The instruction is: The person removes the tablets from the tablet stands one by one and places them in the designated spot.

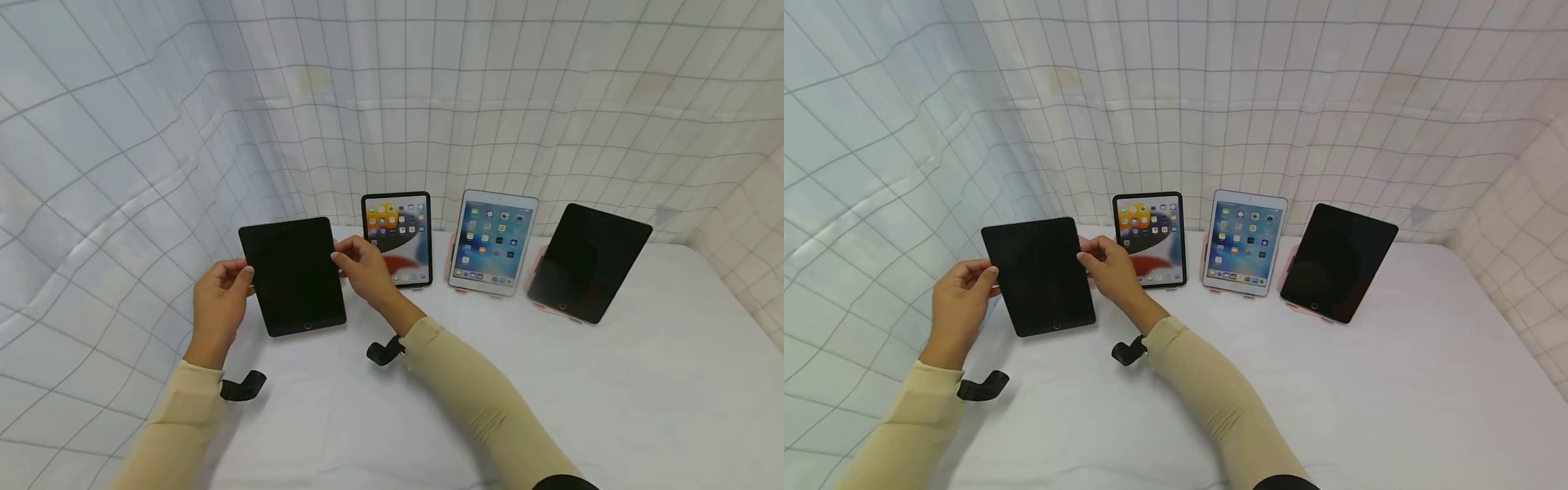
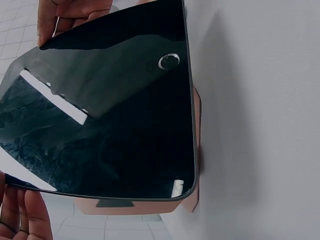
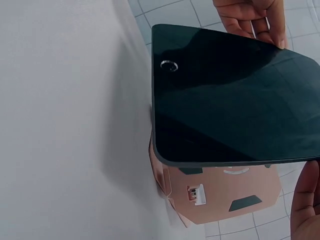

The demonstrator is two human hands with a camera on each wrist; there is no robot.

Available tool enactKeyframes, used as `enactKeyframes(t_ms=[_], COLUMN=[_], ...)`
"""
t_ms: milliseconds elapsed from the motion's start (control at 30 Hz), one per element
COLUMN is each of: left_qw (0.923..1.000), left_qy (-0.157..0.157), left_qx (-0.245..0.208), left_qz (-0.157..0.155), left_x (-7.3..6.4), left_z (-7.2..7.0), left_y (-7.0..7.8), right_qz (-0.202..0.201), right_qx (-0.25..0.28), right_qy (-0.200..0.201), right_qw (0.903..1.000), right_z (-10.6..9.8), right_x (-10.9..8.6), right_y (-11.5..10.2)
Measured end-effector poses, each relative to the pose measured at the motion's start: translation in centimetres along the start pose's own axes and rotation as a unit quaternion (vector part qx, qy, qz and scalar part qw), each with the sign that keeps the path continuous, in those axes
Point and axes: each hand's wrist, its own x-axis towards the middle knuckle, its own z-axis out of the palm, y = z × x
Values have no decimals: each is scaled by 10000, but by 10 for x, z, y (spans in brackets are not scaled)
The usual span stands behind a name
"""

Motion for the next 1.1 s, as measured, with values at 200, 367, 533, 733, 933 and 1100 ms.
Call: enactKeyframes(t_ms=[200,367,533,733,933,1100], left_qw=[9988,9987,9977,9948,9910,9872], left_qy=[-285,-389,-587,-921,-1163,-1362], left_qx=[349,229,235,402,638,792], left_qz=[-183,-248,-254,-136,-186,-265], left_x=[-5,-6,-7,-7,-8,-9], left_z=[-6,-6,-9,-17,-21,-24], left_y=[2,2,-1,-5,-3,-3], right_qz=[187,299,415,677,882,1083], right_qx=[3,-67,-88,-3,96,177], right_qy=[13,64,67,53,81,42], right_qw=[9998,9995,9991,9977,9960,9939], right_z=[0,0,2,6,9,11], right_x=[-6,-13,-20,-27,-32,-36], right_y=[0,-2,-2,0,1,3])
